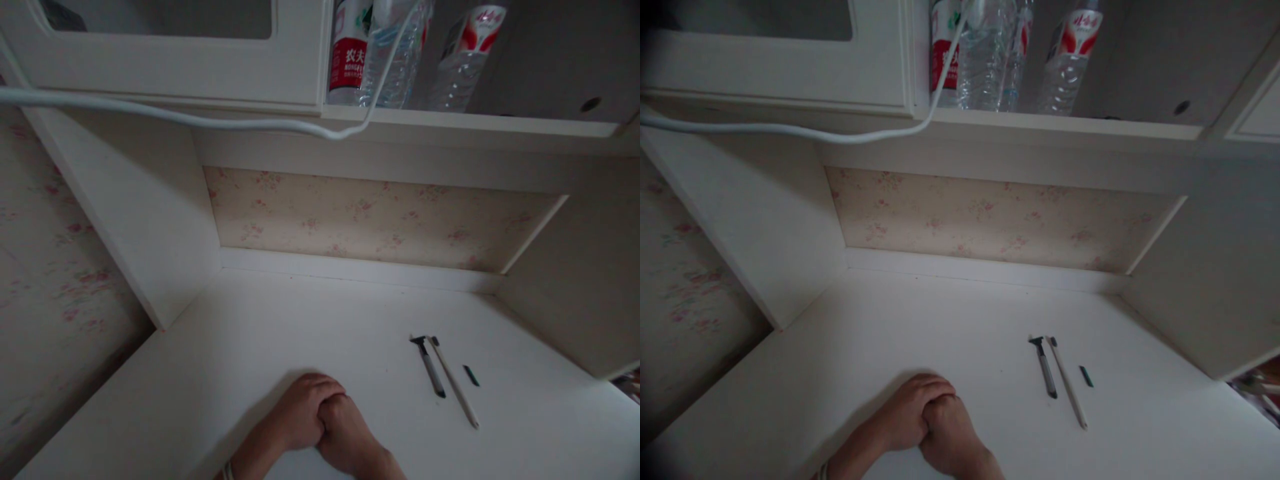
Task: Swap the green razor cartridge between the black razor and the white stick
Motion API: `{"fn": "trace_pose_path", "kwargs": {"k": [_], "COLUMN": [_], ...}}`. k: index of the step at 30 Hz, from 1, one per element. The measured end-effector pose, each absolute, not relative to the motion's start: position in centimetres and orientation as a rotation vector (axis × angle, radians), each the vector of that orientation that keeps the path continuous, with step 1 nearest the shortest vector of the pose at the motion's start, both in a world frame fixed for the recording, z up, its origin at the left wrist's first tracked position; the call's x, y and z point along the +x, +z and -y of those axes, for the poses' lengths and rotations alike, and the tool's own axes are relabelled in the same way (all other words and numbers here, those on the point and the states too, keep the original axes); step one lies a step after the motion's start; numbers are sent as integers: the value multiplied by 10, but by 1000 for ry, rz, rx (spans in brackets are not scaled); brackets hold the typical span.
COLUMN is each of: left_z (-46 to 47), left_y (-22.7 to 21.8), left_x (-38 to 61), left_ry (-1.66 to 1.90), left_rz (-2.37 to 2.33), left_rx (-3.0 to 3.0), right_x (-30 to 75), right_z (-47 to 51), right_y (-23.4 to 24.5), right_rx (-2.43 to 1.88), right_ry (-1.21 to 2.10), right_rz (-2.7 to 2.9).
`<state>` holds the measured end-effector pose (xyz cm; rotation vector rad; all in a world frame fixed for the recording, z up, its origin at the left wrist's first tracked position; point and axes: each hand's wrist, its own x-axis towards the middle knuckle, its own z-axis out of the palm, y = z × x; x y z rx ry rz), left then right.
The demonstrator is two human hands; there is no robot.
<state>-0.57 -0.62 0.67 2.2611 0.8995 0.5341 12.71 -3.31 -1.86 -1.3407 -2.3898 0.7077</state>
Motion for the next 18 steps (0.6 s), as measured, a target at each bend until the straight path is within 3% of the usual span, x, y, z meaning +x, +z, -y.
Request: {"fn": "trace_pose_path", "kwargs": {"k": [18], "left_z": [6], "left_y": [5], "left_x": [-6], "left_ry": [546], "left_rz": [-888], "left_rx": [2265], "right_x": [128], "right_z": [33], "right_y": [-29], "right_rx": [-1273], "right_ry": [686], "right_rz": [2326]}}
